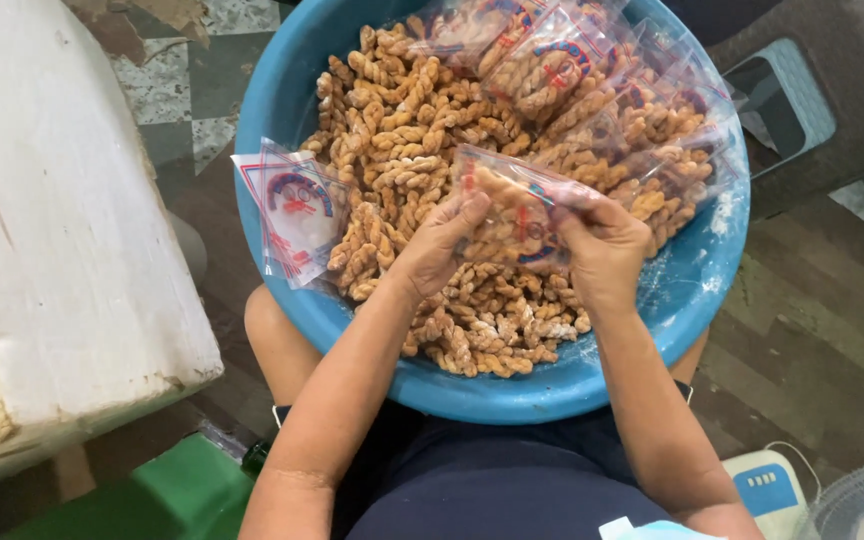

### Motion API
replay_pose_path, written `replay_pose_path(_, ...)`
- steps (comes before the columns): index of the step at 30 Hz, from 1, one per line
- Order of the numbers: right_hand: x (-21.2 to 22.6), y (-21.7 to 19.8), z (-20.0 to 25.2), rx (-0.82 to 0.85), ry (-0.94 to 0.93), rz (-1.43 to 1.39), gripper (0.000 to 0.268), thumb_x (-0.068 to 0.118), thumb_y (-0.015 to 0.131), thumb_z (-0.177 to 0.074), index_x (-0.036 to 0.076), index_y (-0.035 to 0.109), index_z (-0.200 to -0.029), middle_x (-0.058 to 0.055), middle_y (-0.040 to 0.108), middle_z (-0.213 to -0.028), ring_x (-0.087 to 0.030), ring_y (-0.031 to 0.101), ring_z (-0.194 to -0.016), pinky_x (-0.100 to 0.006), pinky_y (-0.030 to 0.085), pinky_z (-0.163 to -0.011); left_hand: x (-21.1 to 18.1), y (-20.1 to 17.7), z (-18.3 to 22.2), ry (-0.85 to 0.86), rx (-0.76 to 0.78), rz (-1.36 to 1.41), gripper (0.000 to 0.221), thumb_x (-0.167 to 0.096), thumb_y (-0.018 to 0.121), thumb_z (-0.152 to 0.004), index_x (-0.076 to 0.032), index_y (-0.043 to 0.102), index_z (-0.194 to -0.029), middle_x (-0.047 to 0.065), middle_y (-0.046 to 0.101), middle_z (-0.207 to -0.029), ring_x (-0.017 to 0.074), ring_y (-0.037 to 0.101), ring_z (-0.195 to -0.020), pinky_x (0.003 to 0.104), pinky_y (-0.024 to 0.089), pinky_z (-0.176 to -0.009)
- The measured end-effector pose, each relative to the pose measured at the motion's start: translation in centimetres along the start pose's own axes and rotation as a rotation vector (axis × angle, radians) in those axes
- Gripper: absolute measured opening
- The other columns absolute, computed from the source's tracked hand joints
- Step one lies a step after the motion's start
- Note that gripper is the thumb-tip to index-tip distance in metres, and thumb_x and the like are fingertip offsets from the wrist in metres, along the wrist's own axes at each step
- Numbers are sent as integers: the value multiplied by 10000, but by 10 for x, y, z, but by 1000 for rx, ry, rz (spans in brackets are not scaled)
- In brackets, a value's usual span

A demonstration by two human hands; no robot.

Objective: The person scoops twisted fried snacks from a large blue basin into small clear plastic bags. They fill each bag by hand and place it on top of the remaining snacks in the basin. The process is repeated continuously throughout the clip.

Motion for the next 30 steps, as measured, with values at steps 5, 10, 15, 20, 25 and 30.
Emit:
replay_pose_path(5,-3,-5,-5,184,20,92,191,-108,766,-816,1,730,-968,-96,703,-822,-62,588,-824,-288,556,-741,-7,-4,4,39,-32,2,191,-251,675,-942,-112,693,-1072,106,726,-1047,279,713,-959,422,622,-767)
replay_pose_path(10,3,-15,-33,272,46,-59,230,-15,668,-937,-43,648,-1165,-177,696,-1044,-144,658,-715,-252,580,-635,-26,-6,0,196,-9,127,249,-258,730,-905,-148,671,-1121,110,720,-1074,285,722,-954,451,626,-810)
replay_pose_path(15,-55,-31,-16,576,-22,501,146,18,696,-871,86,747,-988,-105,720,-925,-261,677,-881,-371,535,-787,-40,-8,0,251,-137,222,207,-244,754,-868,-105,680,-1003,123,729,-984,300,736,-850,457,650,-701)
replay_pose_path(20,-134,-38,-25,633,-85,789,132,78,666,-895,132,756,-976,-65,731,-902,-303,691,-869,-393,547,-769,-48,-8,5,331,-239,286,160,-226,746,-866,-118,687,-968,108,729,-961,269,736,-818,414,661,-672)
replay_pose_path(25,-201,-20,-45,574,-555,1092,141,130,573,-900,179,672,-987,-46,648,-963,-297,673,-797,-389,556,-642,-43,-20,0,349,-247,323,216,-284,757,-854,-113,687,-967,86,720,-948,299,728,-847,489,656,-687)
replay_pose_path(30,-160,12,-42,607,-730,1239,279,216,728,-702,193,685,-976,-28,596,-1042,-268,561,-976,-404,470,-796,-50,-20,-5,220,-191,363,382,-493,713,-837,-133,695,-964,58,709,-865,226,706,-738,398,637,-606)
Point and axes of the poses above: each hand's wrist, its own z-axis away from the middle knuckle, its own y-axis out of the palm, x = y × z, the point moved 1 cm from there along -z, towards the middle knuckle
